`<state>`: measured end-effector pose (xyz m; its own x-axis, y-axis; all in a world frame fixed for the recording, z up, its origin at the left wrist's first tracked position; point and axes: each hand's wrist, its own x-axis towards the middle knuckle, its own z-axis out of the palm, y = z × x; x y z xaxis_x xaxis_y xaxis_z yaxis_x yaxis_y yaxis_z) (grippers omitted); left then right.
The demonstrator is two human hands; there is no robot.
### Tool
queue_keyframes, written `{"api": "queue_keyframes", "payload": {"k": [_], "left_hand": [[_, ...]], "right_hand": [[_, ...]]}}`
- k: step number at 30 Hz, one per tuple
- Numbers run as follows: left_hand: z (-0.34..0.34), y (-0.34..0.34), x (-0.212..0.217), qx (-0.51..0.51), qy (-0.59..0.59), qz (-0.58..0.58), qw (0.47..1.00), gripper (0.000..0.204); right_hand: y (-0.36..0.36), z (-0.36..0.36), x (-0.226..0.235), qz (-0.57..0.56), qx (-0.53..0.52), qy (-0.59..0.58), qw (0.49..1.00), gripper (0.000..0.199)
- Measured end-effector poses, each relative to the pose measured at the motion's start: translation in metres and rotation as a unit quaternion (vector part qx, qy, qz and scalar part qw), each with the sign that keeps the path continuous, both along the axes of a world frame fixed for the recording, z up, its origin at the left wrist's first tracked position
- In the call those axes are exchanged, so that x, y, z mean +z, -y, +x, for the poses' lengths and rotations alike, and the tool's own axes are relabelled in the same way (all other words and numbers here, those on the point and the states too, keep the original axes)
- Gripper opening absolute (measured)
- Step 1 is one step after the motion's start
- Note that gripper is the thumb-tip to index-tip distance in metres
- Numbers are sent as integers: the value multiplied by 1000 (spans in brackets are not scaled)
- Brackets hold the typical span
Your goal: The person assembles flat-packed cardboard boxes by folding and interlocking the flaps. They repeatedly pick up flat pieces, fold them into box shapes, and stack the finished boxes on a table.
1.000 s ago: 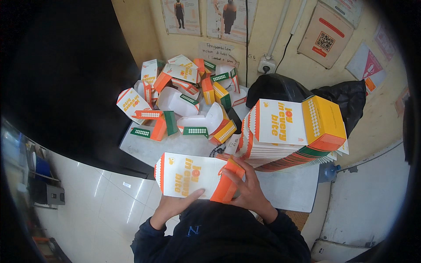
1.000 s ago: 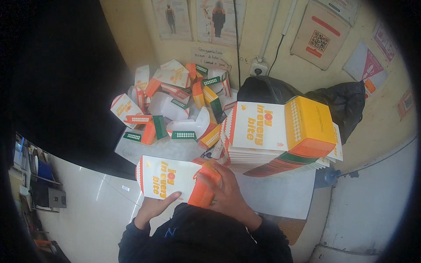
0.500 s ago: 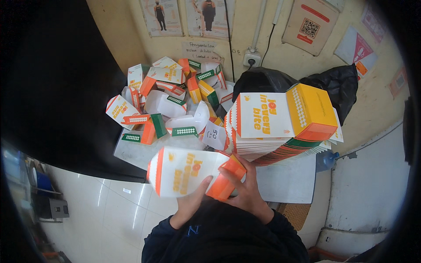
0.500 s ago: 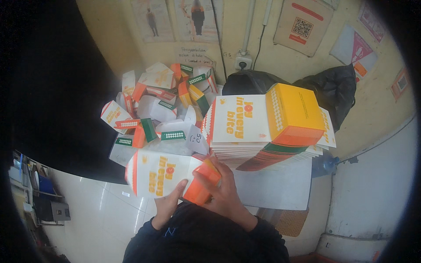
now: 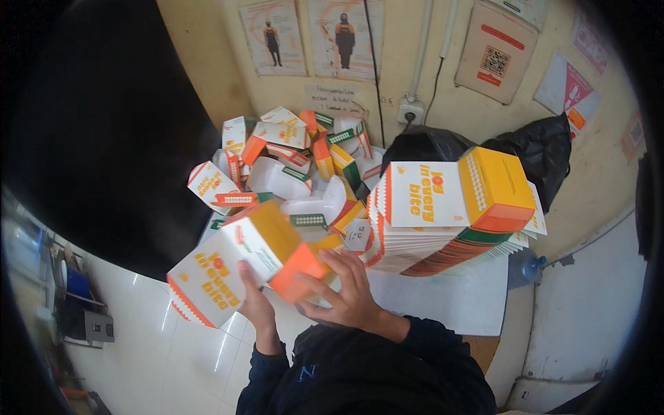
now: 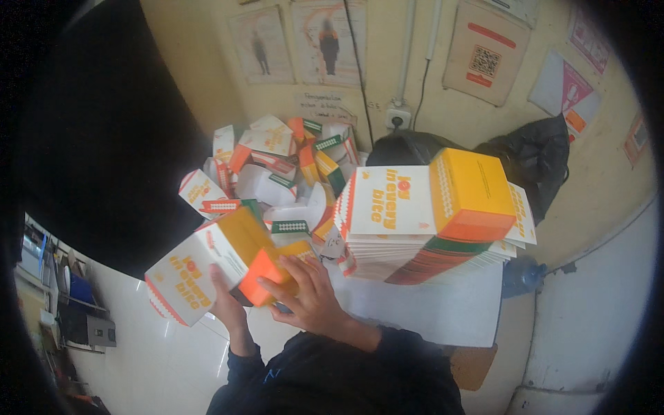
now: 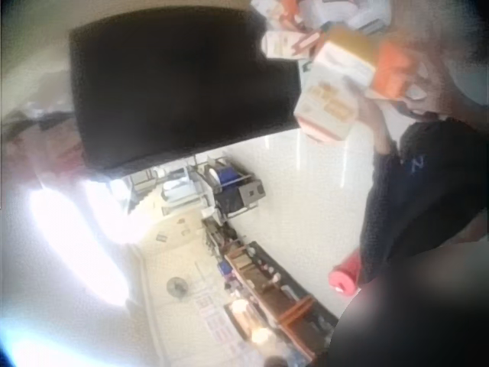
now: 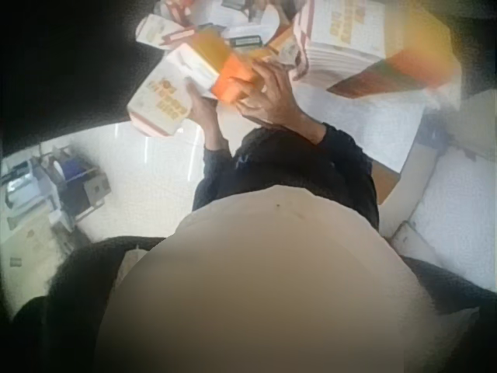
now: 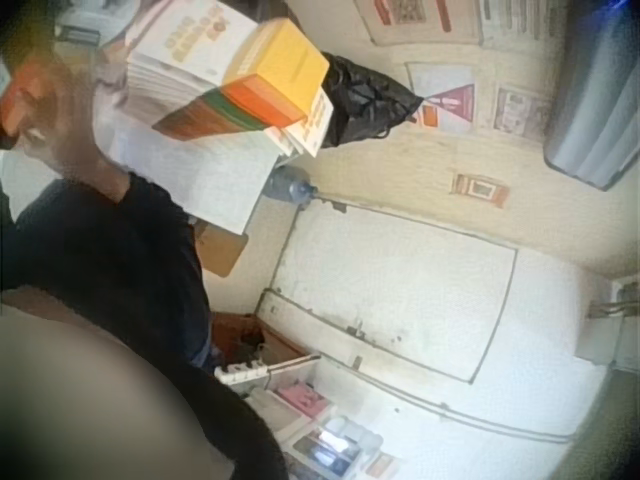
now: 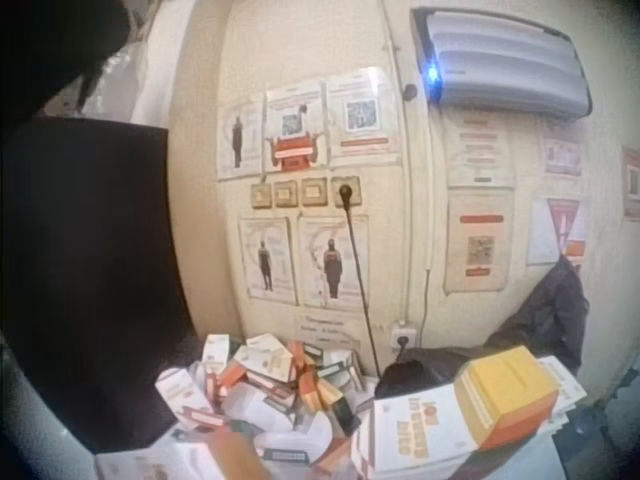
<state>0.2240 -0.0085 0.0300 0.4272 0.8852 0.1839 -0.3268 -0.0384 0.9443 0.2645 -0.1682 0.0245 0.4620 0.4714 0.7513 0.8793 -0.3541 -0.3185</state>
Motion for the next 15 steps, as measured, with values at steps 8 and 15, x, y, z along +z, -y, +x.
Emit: {"api": "queue_keyframes", "payload": {"k": [8, 15], "left_hand": [[47, -52, -46, -86, 235, -166, 954, 48], [24, -124, -185, -129, 109, -368, 914, 49]], "right_hand": [[-60, 33, -33, -132, 50, -85, 986, 81], [-68, 21, -122, -254, 127, -166, 944, 75]]}}
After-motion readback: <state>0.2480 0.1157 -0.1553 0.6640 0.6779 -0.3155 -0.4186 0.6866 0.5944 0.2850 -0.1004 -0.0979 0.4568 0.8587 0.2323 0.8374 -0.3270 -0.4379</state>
